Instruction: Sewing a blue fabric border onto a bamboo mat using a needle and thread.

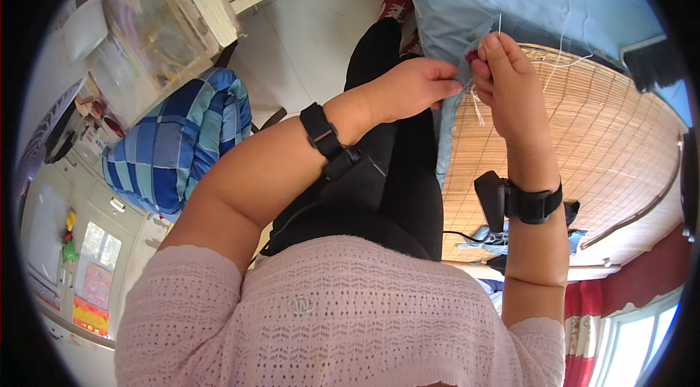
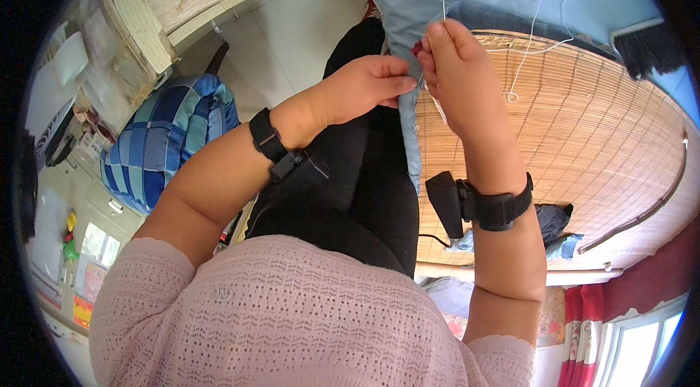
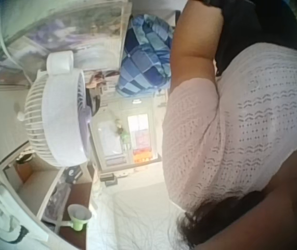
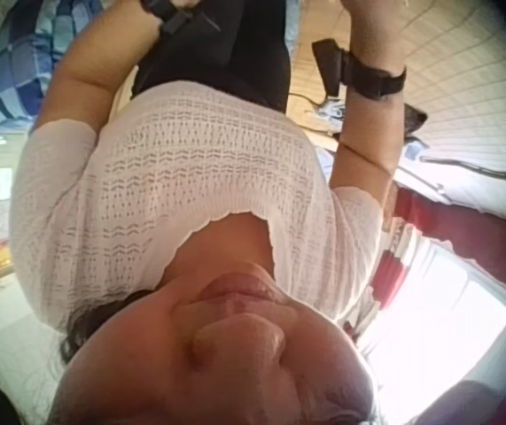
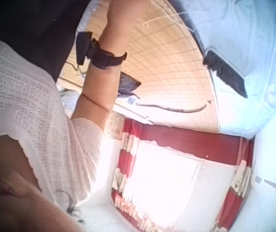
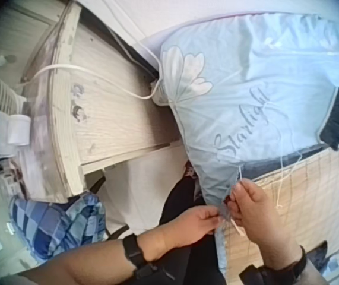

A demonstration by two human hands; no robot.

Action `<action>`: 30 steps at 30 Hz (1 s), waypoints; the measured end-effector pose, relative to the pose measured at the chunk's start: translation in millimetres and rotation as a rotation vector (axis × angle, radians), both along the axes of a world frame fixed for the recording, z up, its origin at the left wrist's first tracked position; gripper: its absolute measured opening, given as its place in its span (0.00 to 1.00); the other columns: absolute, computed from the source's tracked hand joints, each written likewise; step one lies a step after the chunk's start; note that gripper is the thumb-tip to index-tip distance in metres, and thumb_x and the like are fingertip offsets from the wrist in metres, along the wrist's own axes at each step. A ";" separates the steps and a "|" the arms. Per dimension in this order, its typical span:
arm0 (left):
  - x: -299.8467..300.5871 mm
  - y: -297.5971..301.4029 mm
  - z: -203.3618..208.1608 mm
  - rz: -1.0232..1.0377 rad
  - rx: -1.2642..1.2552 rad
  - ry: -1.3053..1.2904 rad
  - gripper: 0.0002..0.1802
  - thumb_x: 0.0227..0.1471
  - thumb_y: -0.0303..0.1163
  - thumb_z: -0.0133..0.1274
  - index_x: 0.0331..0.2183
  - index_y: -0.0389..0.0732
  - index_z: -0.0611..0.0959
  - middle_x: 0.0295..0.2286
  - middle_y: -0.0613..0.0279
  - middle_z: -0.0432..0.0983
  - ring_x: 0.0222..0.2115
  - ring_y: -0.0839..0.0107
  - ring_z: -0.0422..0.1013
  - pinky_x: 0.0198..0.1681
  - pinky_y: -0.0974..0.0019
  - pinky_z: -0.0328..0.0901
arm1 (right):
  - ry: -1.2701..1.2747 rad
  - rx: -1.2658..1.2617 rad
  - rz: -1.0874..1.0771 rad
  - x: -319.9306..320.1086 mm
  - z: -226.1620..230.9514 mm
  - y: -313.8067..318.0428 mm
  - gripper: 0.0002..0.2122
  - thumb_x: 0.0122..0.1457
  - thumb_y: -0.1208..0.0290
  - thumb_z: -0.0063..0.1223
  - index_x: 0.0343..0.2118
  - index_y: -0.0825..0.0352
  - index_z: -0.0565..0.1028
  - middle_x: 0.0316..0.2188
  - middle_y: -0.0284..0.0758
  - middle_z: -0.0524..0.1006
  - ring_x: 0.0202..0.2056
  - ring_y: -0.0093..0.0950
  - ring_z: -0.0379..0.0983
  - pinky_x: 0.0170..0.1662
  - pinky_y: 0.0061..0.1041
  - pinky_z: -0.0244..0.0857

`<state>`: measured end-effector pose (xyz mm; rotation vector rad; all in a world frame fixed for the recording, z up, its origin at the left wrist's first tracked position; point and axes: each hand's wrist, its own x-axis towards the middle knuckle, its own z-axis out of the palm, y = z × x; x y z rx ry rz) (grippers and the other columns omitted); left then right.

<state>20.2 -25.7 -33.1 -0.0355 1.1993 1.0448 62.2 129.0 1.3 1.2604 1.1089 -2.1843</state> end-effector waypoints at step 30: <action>-13.9 29.1 -28.9 0.549 0.082 -0.588 0.07 0.53 0.31 0.44 0.35 0.40 0.73 0.34 0.66 0.71 0.35 0.74 0.68 0.41 0.69 0.63 | -0.447 0.337 -0.976 329.6 74.1 120.7 0.12 0.57 0.64 0.43 0.41 0.62 0.67 0.21 0.26 0.61 0.16 0.13 0.51 0.13 0.09 0.44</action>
